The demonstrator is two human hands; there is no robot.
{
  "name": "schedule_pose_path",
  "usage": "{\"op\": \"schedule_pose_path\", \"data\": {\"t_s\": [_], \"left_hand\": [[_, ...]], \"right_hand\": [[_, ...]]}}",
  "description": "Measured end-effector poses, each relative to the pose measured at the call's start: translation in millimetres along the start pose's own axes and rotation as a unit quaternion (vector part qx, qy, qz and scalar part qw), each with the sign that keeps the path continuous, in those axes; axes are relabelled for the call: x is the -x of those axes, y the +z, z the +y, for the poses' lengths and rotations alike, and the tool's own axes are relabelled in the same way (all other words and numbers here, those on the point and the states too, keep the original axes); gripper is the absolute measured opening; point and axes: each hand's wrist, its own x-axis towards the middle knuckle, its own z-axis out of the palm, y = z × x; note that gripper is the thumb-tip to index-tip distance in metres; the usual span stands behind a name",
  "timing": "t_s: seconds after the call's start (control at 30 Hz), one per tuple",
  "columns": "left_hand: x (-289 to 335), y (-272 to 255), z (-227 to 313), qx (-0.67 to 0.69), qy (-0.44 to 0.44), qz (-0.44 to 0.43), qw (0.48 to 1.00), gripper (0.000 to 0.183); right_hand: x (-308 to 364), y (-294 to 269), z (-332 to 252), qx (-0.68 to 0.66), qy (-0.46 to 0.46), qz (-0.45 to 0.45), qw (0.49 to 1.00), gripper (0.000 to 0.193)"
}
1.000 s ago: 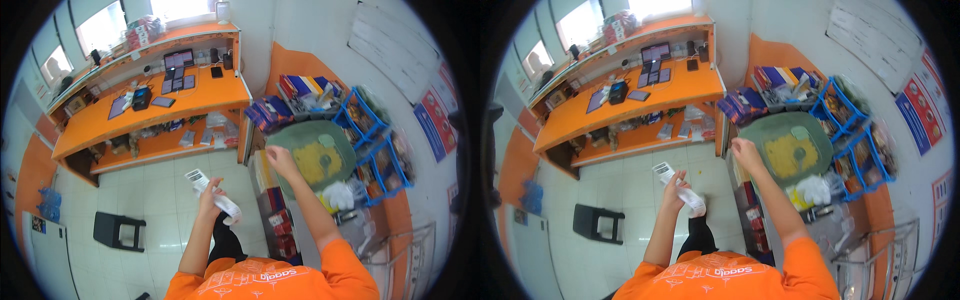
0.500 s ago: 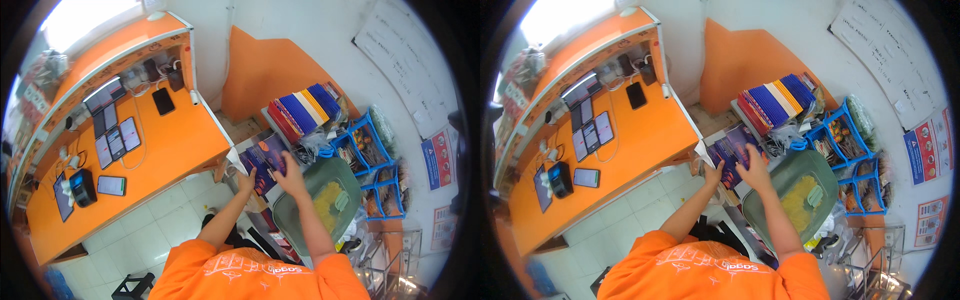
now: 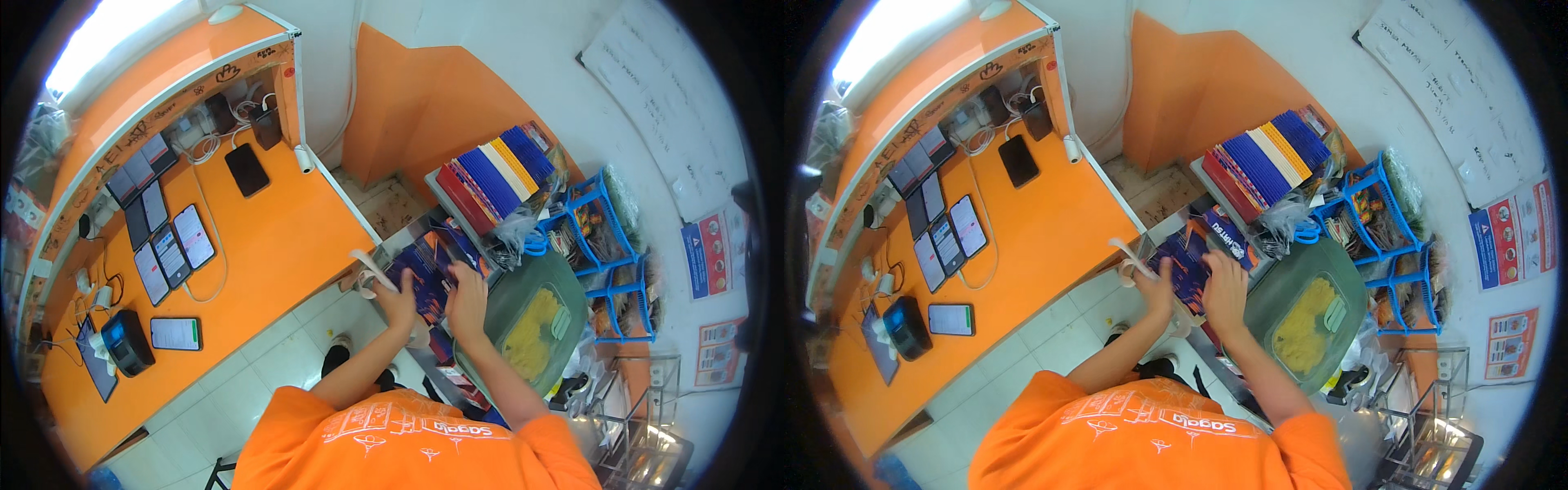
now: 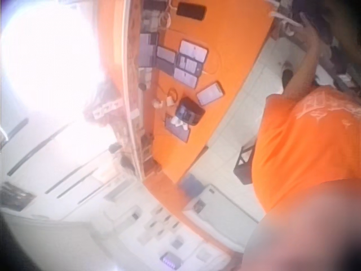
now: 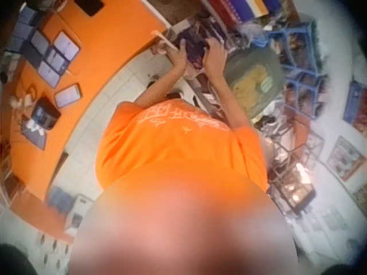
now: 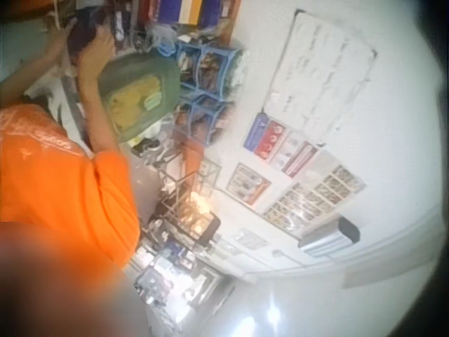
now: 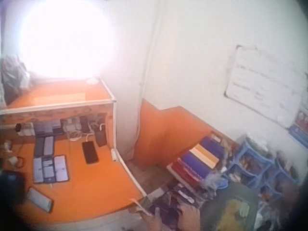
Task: The person assembles food orders by reading a printed receipt, cutting fried chicken on a cutting board, and placing chicken, rice, and buns into takeaway boxes. They repeatedly check the receipt, retrieve items from a heated display and a cooler, and pack multiple orders into boxes on the counter.
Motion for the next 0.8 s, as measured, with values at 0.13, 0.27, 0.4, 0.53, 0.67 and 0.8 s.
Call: {"op": "schedule_pose_path", "data": {"t_s": [0.13, 0.27, 0.4, 0.53, 0.67, 0.8], "left_hand": [[0, -74, 7, 0.302, -0.159, -0.279, 0.898, 0.054], [-68, -176, 33, 0.108, -0.112, -0.432, 0.888, 0.042], [-70, -232, 55, -0.041, -0.057, -0.506, 0.860, 0.035], [-66, -210, 70, -0.384, 0.332, -0.545, 0.668, 0.032], [-51, -141, 48, -0.428, 0.470, -0.546, 0.546, 0.021], [-47, -75, 12, -0.406, 0.583, -0.448, 0.543, 0.011]], "right_hand": [[23, -15, -53, -0.408, 0.041, -0.145, 0.901, 0.031], [37, -15, -70, -0.624, 0.235, -0.241, 0.705, 0.025], [31, 2, -25, -0.536, 0.289, -0.354, 0.710, 0.023], [17, 36, 36, 0.020, 0.063, -0.114, 0.991, 0.035], [16, 59, 65, 0.119, 0.008, -0.190, 0.975, 0.041], [8, 61, 74, 0.183, -0.031, -0.254, 0.949, 0.033]]}}
